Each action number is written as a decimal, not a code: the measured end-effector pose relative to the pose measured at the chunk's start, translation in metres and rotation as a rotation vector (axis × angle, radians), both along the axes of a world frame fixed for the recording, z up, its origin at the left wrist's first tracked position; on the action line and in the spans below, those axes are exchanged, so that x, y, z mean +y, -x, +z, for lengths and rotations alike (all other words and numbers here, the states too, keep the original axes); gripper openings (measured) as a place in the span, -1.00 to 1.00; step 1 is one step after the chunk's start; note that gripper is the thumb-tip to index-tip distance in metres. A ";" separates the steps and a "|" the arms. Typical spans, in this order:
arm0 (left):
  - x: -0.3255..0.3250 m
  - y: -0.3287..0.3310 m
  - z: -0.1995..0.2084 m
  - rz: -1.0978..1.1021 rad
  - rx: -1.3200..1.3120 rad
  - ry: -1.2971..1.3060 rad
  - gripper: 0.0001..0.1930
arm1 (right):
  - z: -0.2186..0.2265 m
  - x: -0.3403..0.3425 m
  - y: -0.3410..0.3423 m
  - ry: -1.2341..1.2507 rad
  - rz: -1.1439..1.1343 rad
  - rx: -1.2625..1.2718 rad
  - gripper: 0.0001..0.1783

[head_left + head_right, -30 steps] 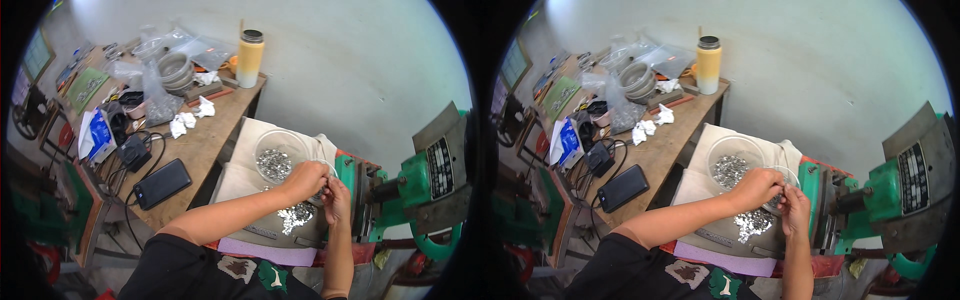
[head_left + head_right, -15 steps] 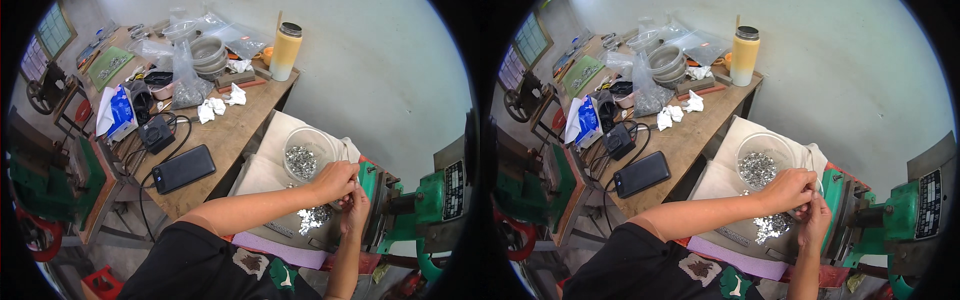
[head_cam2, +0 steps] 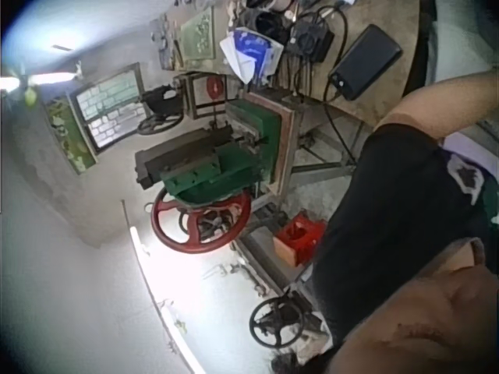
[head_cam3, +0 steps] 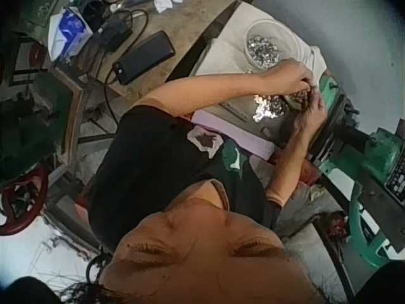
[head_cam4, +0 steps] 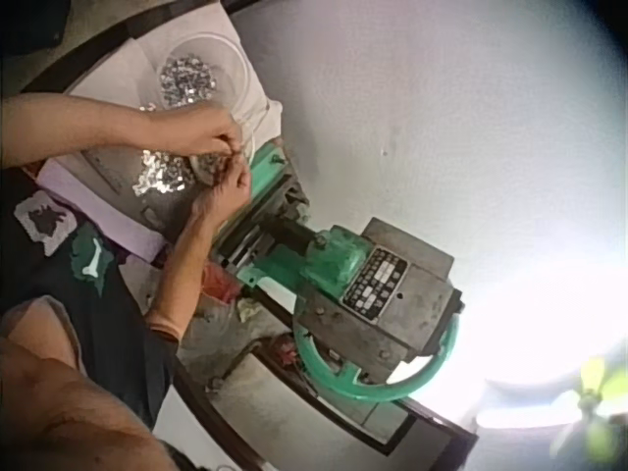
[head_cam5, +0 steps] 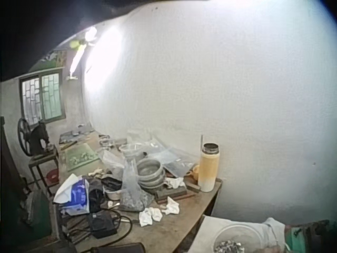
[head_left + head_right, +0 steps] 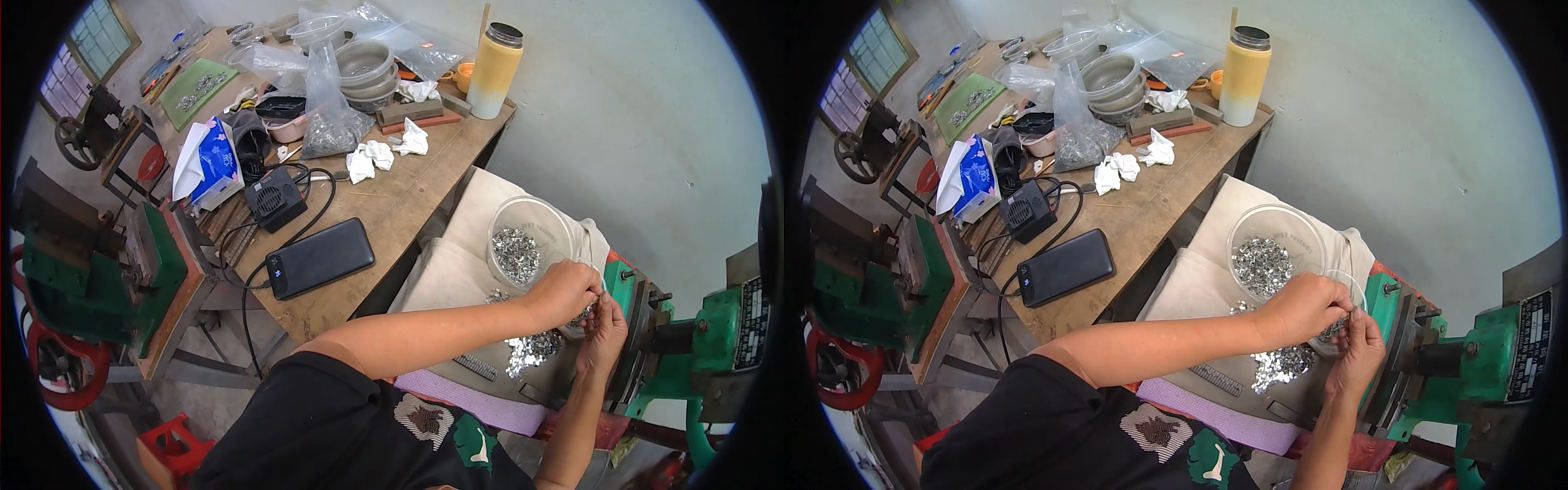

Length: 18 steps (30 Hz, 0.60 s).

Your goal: The person inserts small metal pieces into the slots of a metal fixture bar by hand, aligning and securing them along the bar using a metal strip.

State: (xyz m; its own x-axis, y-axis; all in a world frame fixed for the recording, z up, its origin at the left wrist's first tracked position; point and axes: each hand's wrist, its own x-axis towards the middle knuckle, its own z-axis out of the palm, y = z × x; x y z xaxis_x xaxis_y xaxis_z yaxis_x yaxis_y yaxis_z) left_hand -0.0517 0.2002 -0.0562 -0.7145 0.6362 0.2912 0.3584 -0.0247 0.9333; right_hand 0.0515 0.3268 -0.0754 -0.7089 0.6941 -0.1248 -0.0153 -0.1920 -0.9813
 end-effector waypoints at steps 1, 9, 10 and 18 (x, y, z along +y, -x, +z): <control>-0.001 -0.001 -0.002 0.014 0.059 0.030 -0.88 | -0.002 0.003 0.000 -0.101 0.004 -0.038 -0.79; -0.038 -0.014 0.005 -0.061 0.285 0.215 -0.86 | -0.005 0.011 -0.002 -0.494 0.029 -0.142 -0.81; -0.050 -0.020 0.007 -0.073 0.263 0.125 -0.85 | -0.003 0.009 -0.005 -0.486 0.035 -0.128 -0.82; -0.160 -0.047 -0.016 0.030 0.158 0.080 -0.81 | 0.008 -0.054 -0.048 -0.362 0.260 -0.107 -0.95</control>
